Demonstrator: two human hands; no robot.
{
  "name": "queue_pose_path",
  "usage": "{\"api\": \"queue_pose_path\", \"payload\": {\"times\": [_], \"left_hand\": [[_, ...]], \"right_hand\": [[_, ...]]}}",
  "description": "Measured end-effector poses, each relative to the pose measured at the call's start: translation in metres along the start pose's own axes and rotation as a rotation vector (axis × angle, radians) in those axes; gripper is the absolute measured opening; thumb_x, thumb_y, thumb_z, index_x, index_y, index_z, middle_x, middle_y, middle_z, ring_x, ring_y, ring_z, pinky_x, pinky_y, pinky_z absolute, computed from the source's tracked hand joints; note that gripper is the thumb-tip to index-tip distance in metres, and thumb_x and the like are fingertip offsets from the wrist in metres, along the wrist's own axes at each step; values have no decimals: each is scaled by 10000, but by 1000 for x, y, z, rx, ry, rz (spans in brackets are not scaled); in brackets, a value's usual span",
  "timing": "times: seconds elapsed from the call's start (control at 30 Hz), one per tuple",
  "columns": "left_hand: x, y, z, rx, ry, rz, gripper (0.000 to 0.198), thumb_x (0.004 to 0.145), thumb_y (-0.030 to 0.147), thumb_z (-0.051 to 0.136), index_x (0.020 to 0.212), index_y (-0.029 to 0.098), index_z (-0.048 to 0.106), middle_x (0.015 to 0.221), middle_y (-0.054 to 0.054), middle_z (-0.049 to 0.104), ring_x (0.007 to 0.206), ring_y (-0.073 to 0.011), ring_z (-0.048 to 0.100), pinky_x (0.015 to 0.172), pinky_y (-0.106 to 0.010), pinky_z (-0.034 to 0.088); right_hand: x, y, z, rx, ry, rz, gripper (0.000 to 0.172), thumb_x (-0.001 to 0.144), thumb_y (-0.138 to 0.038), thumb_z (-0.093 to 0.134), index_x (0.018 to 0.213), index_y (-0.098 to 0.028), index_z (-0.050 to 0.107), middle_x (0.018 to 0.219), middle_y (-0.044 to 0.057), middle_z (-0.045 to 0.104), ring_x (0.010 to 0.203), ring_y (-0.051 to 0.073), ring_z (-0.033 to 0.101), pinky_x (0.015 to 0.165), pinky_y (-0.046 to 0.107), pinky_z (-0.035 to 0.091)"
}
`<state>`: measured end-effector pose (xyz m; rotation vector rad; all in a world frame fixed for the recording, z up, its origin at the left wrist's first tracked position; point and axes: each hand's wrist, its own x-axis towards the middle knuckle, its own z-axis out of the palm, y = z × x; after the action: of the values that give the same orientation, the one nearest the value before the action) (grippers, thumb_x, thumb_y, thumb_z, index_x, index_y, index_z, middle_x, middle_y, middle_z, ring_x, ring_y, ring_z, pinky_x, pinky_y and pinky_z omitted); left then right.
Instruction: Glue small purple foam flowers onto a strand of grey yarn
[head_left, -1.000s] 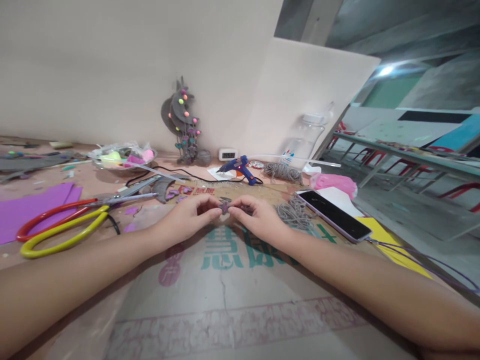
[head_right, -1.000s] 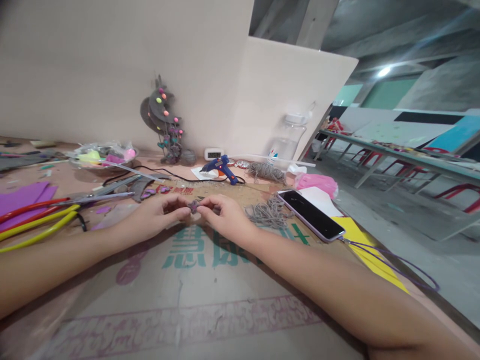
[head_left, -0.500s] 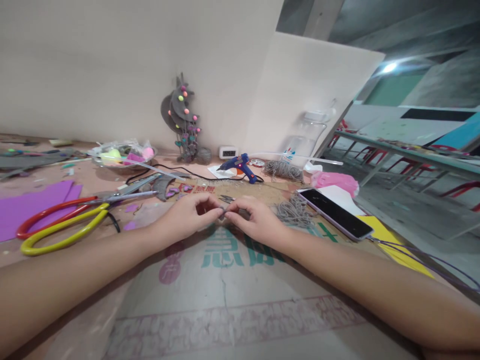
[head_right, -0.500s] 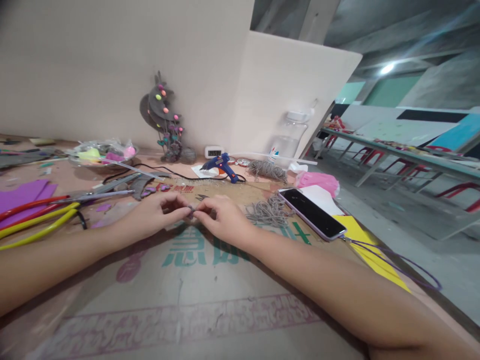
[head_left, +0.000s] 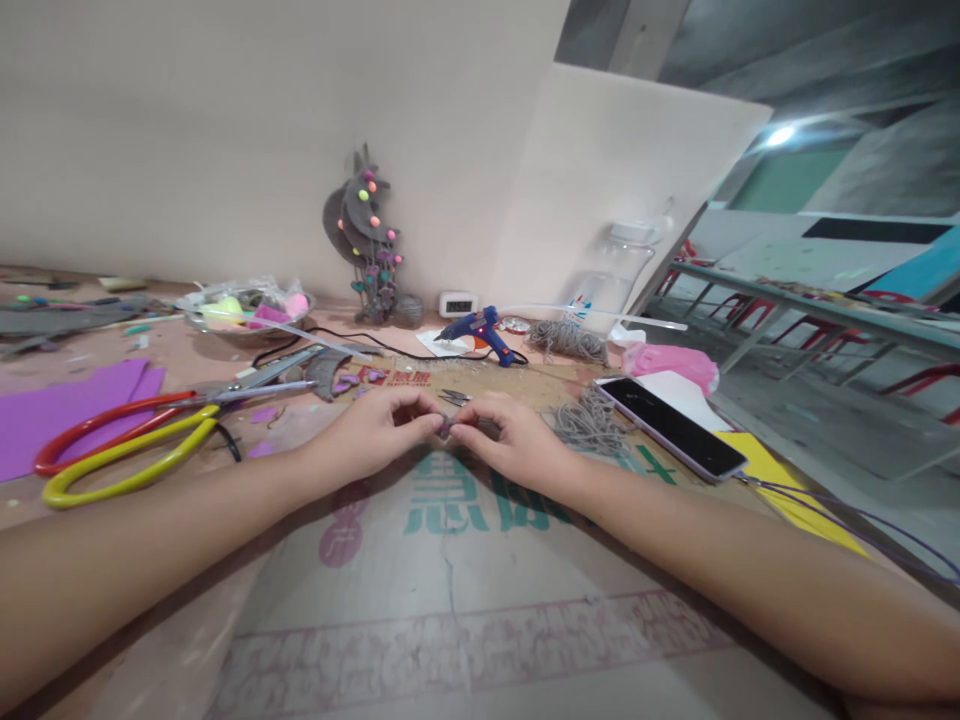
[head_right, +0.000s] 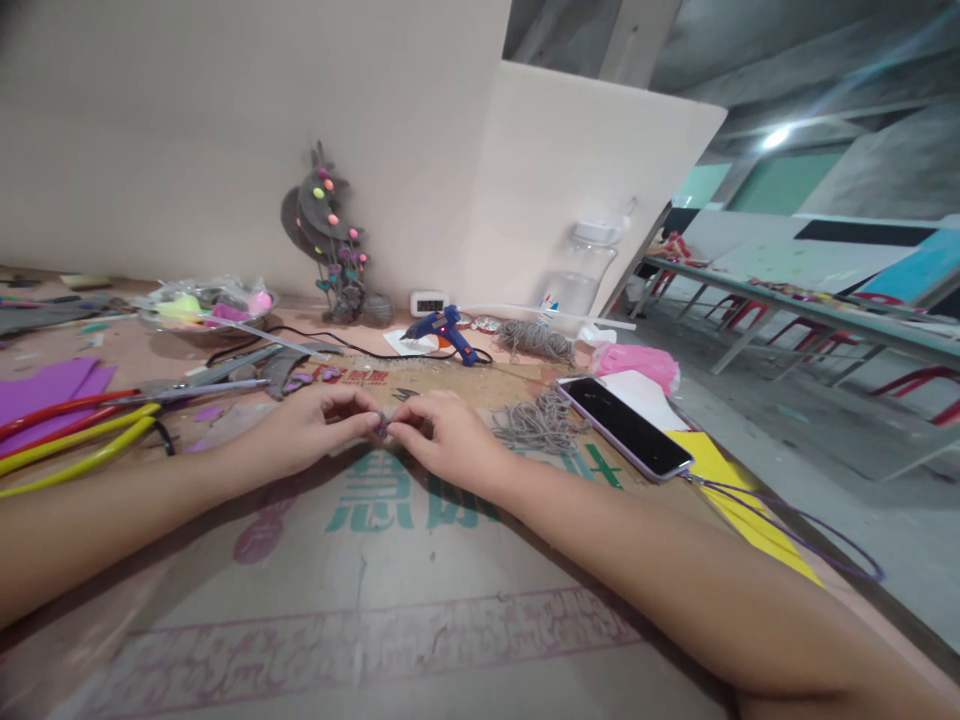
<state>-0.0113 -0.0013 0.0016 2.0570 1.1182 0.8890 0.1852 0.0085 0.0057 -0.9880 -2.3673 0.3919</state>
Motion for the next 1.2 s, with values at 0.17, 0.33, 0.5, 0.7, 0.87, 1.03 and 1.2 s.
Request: {"api": "queue_pose_path", "payload": {"times": [0.17,0.33,0.5,0.7,0.87,1.03,1.2], "left_hand": [[-1,-2,0,-76,25,-37,196,835,305,517,857,168,655,823,-26,697,754,-161,628,680,-255,477],[1,-5,2,-184,-17,-76,278,814,355,552,994,164,642,961,-58,696,849,-189,642,755,-291,496],[2,-1,3,-109,38,-89,237,808,353,539,888,149,629,837,-48,675,749,-170,616,679,-272,483],[1,3,3,-12,51,-95,180,790,324,533,750,159,594,696,-8,627,613,-129,552,554,-223,419],[0,3,3,35,9,-51,195,791,331,528,738,155,593,680,-5,609,609,-123,528,553,-221,399],[-1,5,3,54,5,-49,197,795,335,522,746,159,598,682,-5,617,608,-125,529,551,-223,400],[-1,6,4,75,20,-14,177,794,312,526,744,161,605,693,0,630,610,-121,540,554,-215,405]], "right_hand": [[0,2,1,35,14,26,139,834,-251,544,807,-175,657,766,22,653,743,134,567,693,248,408],[2,2,1,57,74,92,149,830,-259,543,824,-168,661,769,19,663,710,127,583,647,230,414],[1,1,1,71,88,104,141,823,-260,553,806,-166,657,748,11,659,680,119,576,630,221,411],[1,-1,-3,119,61,113,264,889,-293,448,756,-159,633,696,9,635,660,118,569,631,223,417],[1,1,-2,81,117,99,208,862,-293,502,774,-175,648,755,14,658,722,130,589,679,237,427],[0,-1,-1,87,113,78,158,843,-273,538,835,-189,671,812,19,678,779,139,609,720,248,437],[0,-3,-2,87,90,97,129,819,-259,569,829,-189,677,811,22,680,781,144,612,713,251,440]]}}
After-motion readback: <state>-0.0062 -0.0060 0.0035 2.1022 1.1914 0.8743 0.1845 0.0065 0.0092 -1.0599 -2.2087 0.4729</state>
